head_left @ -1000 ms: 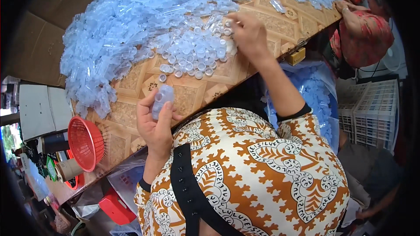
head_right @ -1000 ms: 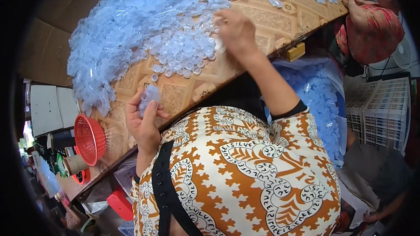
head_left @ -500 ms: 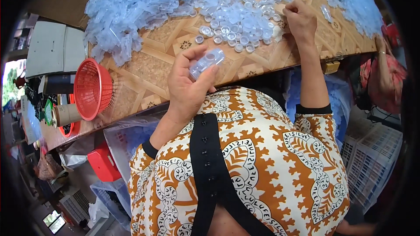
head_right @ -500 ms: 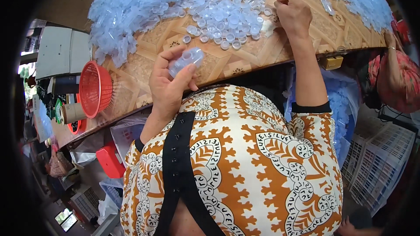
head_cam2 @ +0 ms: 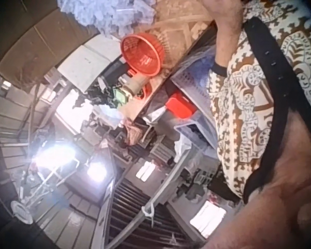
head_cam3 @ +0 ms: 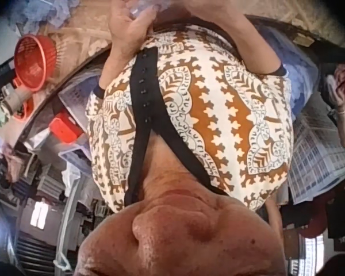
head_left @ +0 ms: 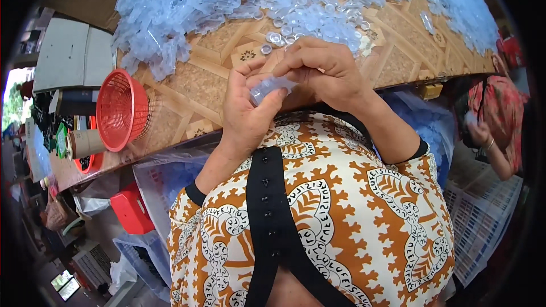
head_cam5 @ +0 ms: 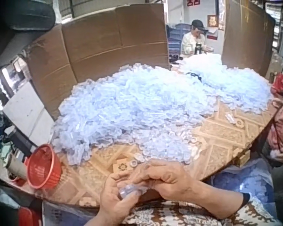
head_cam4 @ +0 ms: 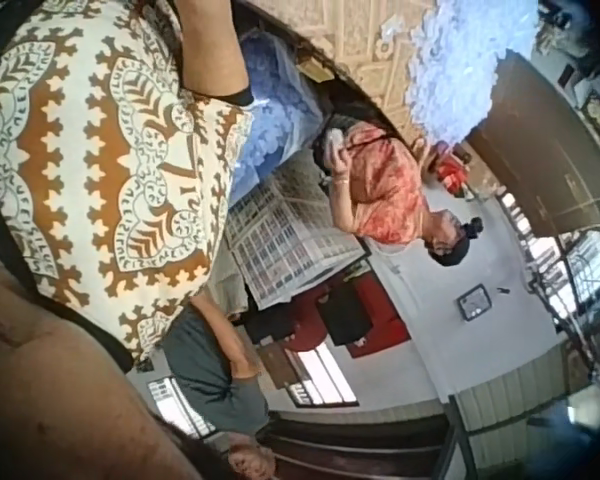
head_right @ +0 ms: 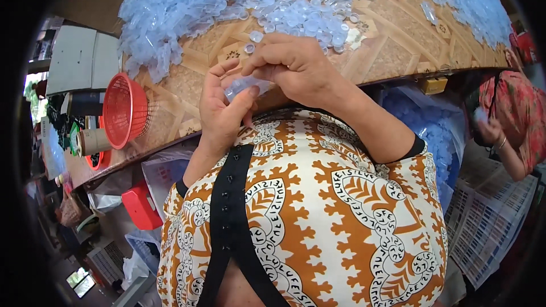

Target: The person assembles plastic components by picking up clear plastic casings and fitting caps onto them by hand.

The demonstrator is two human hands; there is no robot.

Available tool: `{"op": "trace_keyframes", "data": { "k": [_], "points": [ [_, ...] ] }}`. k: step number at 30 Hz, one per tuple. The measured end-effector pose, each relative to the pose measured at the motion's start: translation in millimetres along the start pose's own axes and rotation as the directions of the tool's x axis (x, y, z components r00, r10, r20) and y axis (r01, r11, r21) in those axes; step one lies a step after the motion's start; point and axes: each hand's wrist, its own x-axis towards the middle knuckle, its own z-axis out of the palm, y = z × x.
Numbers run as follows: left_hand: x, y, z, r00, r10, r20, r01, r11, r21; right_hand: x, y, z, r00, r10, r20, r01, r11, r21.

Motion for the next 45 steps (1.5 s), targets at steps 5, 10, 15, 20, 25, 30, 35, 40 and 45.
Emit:
{"op": "trace_keyframes", "data": {
  "k": [5,10,15,20,25,30,35,40,45],
  "points": [
    [-2,-3,-2,1.0,0.001,0.015,-0.003,0.994,0.11,0,11,-3,0.961,0.239,0.142,-0.276,0.876,0.395],
    [-3,-5,-3,0.998,0.01,0.067,-0.019,0.992,0.124,8,6,-17,0.807,0.431,0.403,-0.59,0.617,0.521],
    [-4,-9,0,0.996,0.028,0.089,-0.036,0.995,0.094,10,6,-18,0.731,0.437,0.524,-0.668,0.614,0.421],
    [-5,-10,-4,0.995,0.075,0.067,-0.083,0.99,0.118,14,-8,-17,0.682,0.53,0.505,-0.71,0.645,0.282],
    [-5,-21,-7,0.934,0.334,0.128,-0.357,0.881,0.311,9,-4,-20,0.634,0.416,0.652,-0.674,0.711,0.203],
    [-11,-2,-2,0.931,0.282,0.23,-0.353,0.852,0.386,-20,-11,-5,0.705,0.495,0.508,-0.695,0.626,0.353],
    [-12,-4,1,0.839,0.464,0.284,-0.544,0.72,0.43,-41,-6,6,0.777,0.455,0.436,-0.629,0.599,0.496],
    [-11,0,-3,0.848,0.451,0.279,-0.528,0.665,0.528,-31,-4,13,0.687,0.531,0.497,-0.724,0.439,0.532],
    [-14,4,-24,0.937,0.334,0.099,-0.338,0.804,0.489,-1,-11,20,0.704,0.462,0.539,-0.708,0.401,0.581]
  ]
}}
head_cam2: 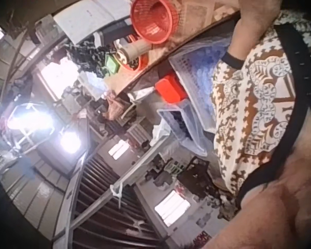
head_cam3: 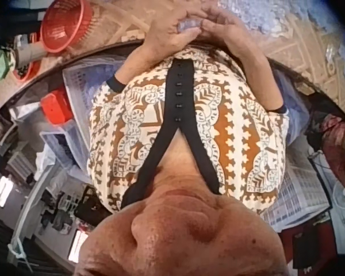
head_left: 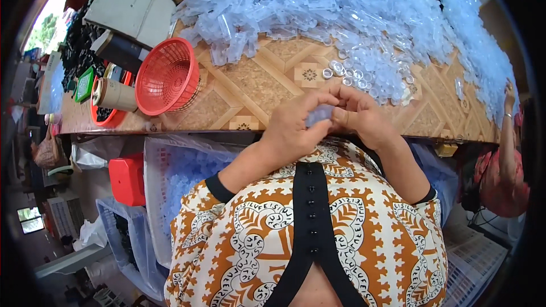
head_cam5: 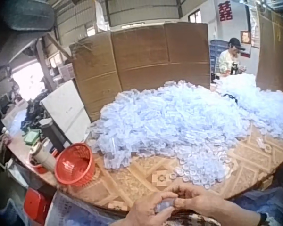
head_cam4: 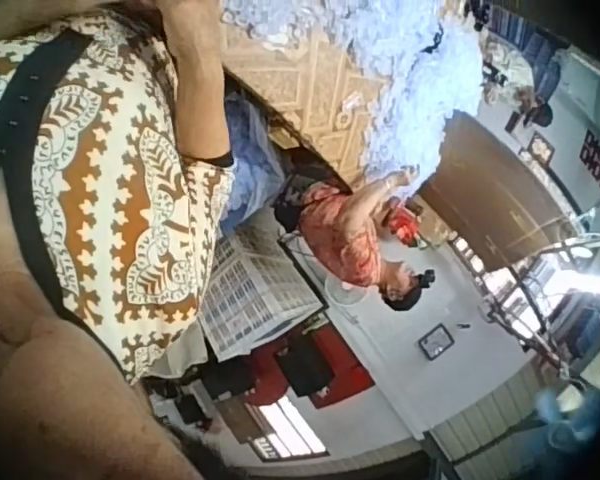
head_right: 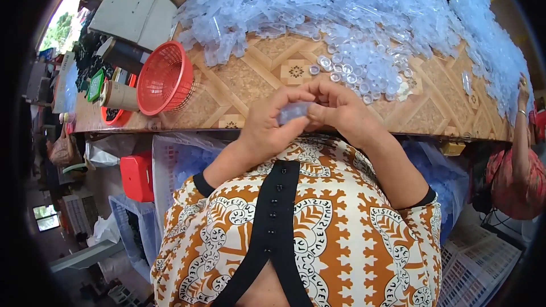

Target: The person assembles plastic components by picking up clear plastic casings and fitting caps onto them by hand.

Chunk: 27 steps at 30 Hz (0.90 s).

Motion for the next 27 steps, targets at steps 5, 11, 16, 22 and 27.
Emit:
{"op": "trace_keyframes", "data": {
  "k": [5,11,16,22,27],
  "points": [
    [-39,23,-94,0.949,-0.247,0.195,0.171,0.925,0.339,10,-2,-6,0.997,0.081,0.013,-0.078,0.987,-0.138],
    [-104,51,-144,0.804,-0.574,0.158,0.2,0.51,0.837,27,-26,-7,0.966,-0.226,-0.128,0.064,0.685,-0.726],
    [-34,21,-106,0.958,-0.226,-0.178,0.287,0.739,0.609,78,-28,6,0.894,-0.432,0.119,0.255,0.271,-0.928],
    [52,-80,-103,0.923,0.048,-0.382,0.281,0.594,0.754,146,-29,36,0.886,-0.421,0.192,0.219,0.016,-0.976],
    [45,-85,-92,0.951,0.171,-0.257,0.095,0.631,0.77,166,-16,37,0.908,-0.383,0.168,0.161,-0.052,-0.986]
  ]
}}
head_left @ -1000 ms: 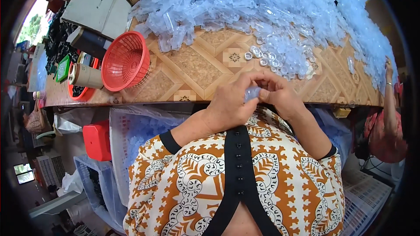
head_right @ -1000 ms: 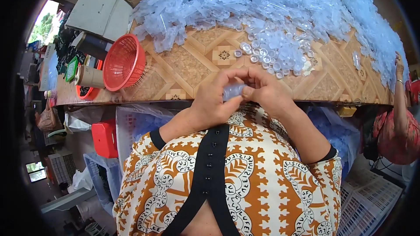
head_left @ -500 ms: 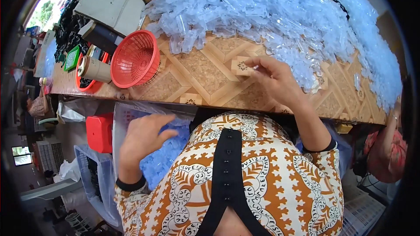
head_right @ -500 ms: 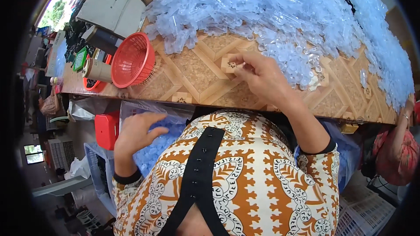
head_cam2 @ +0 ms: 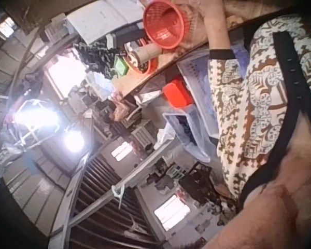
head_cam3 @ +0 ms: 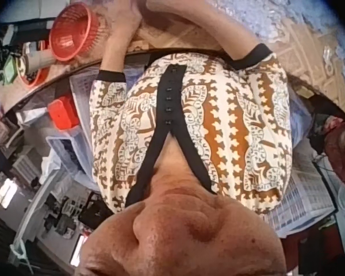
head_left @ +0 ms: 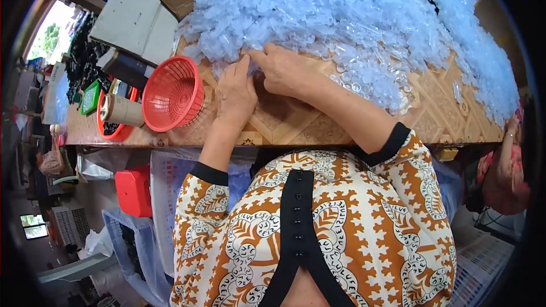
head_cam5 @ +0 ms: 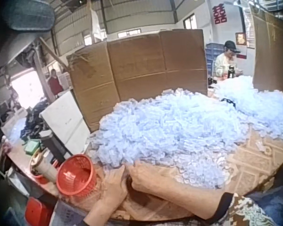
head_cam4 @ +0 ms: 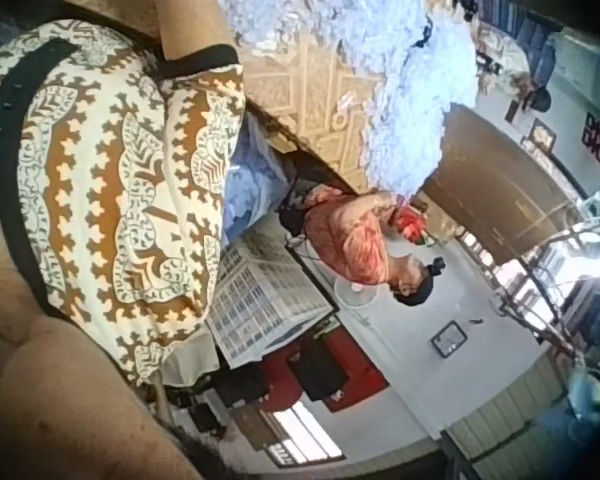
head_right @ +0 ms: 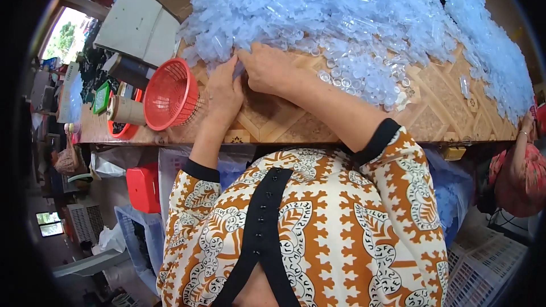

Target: The person assembles plastic components by picking up clear plastic casings and fitting caps onto them by hand.

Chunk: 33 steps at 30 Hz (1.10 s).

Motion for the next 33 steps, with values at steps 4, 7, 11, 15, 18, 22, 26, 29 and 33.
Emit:
{"op": "trace_keyframes", "data": {
  "k": [4,7,11,15,18,22,26,29,33],
  "points": [
    [-13,15,-13,0.995,0.095,0.015,-0.091,0.983,-0.161,-32,6,-15,0.998,0.059,0.015,-0.059,0.996,0.06],
    [-24,22,-7,0.988,0.154,-0.002,-0.153,0.979,-0.138,-55,17,-19,0.989,0.138,-0.056,-0.128,0.979,0.16],
    [-31,24,-13,0.988,0.125,-0.089,-0.134,0.986,-0.103,-73,26,-26,0.968,0.195,-0.159,-0.168,0.971,0.17],
    [-28,46,-21,0.989,-0.15,0.0,0.15,0.988,-0.036,-79,12,-25,0.972,0.161,-0.172,-0.168,0.986,-0.024],
    [-25,52,-11,0.991,-0.135,-0.001,0.135,0.986,0.102,-85,14,-14,0.989,0.068,-0.132,-0.073,0.997,-0.029],
    [-24,44,-6,0.985,-0.164,0.047,0.161,0.986,0.05,-90,17,-16,0.994,0.034,-0.107,-0.033,0.999,0.012],
    [-32,36,-10,0.995,-0.08,0.051,0.08,0.997,-0.006,-88,29,-15,0.969,0.009,-0.246,-0.002,1.0,0.027],
    [-40,30,-15,0.999,0.036,0.003,-0.036,0.999,-0.021,-77,24,-17,0.949,-0.024,-0.315,0.03,0.999,0.016],
    [-47,31,-21,0.995,-0.075,-0.064,0.075,0.997,-0.004,-56,14,-15,0.978,0.012,-0.209,-0.027,0.997,-0.072]
  ]
}}
